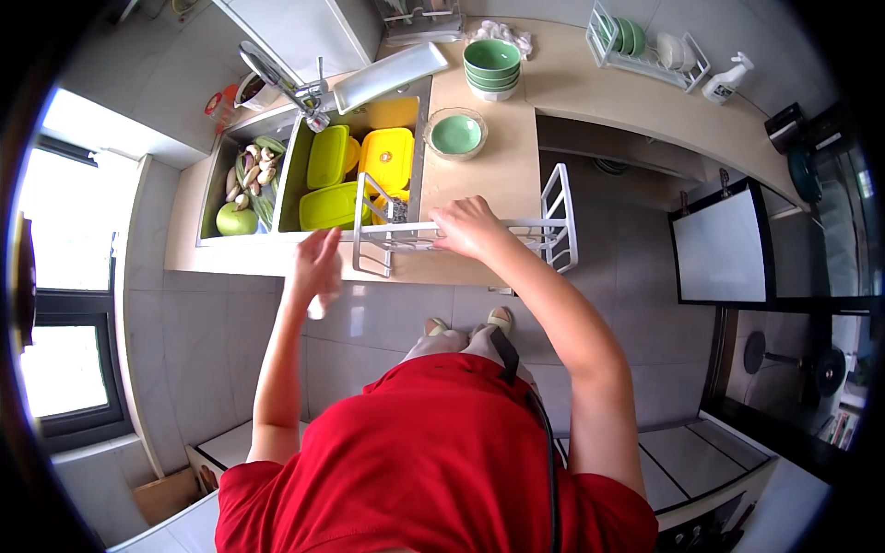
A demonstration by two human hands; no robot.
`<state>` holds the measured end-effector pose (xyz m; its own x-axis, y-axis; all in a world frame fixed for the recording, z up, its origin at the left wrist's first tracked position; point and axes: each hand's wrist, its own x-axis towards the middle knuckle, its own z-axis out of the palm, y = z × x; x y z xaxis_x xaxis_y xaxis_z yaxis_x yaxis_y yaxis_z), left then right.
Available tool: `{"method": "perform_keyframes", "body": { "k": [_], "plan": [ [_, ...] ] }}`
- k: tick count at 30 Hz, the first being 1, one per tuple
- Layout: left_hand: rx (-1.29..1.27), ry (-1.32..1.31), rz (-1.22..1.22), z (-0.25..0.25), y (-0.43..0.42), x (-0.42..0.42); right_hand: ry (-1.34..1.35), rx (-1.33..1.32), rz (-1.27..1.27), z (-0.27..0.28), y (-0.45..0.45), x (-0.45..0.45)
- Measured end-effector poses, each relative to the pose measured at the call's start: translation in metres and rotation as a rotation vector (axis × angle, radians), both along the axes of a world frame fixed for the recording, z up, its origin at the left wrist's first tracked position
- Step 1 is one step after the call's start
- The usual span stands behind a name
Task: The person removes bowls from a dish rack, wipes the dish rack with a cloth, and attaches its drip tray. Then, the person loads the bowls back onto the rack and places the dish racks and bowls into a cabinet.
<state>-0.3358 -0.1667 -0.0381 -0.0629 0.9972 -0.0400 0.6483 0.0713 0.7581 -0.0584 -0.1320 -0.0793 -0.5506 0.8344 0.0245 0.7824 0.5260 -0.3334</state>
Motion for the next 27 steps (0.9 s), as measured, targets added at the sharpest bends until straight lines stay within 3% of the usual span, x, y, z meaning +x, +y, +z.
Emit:
{"method": "perform_keyframes", "body": {
  "k": [3, 10, 12, 13, 15, 17, 21, 23, 25, 27],
  "plan": [
    [-0.284, 0.055, -0.052, -0.004, 0.01, 0.018, -0.008, -0.076, 0.014, 0.005, -0.001, -0.002],
    [-0.264, -0.129, -0.133, -0.02, 0.005, 0.014, 0.07, -0.045, -0.005, 0.024, -0.006, -0.015],
    [-0.371, -0.049, -0.108, -0.012, 0.009, 0.017, 0.379, 0.468, 0.085, 0.044, -0.019, -0.035],
    [-0.372, -0.05, -0.101, -0.016, 0.011, 0.014, 0.486, 0.556, 0.091, 0.039, -0.032, -0.048],
    [-0.539, -0.199, -0.123, -0.027, 0.017, 0.01, 0.507, 0.364, 0.01, 0.034, -0.067, -0.072],
    [-0.535, -0.183, -0.139, -0.021, 0.019, 0.011, 0.43, 0.154, -0.005, 0.01, -0.081, -0.091],
    [-0.555, -0.168, -0.181, -0.022, 0.019, 0.013, 0.296, 0.024, -0.149, -0.025, -0.075, -0.118],
    [-0.579, -0.239, -0.173, -0.019, 0.016, 0.016, 0.524, 0.11, -0.192, -0.036, -0.074, -0.123],
    [-0.502, -0.147, -0.207, -0.035, 0.015, 0.012, 0.635, 0.113, -0.145, -0.042, -0.075, -0.114],
    [-0.266, 0.37, -0.42, -0.046, 0.01, 0.007, 0.741, 0.121, -0.1, -0.041, -0.084, -0.098]
  ]
}}
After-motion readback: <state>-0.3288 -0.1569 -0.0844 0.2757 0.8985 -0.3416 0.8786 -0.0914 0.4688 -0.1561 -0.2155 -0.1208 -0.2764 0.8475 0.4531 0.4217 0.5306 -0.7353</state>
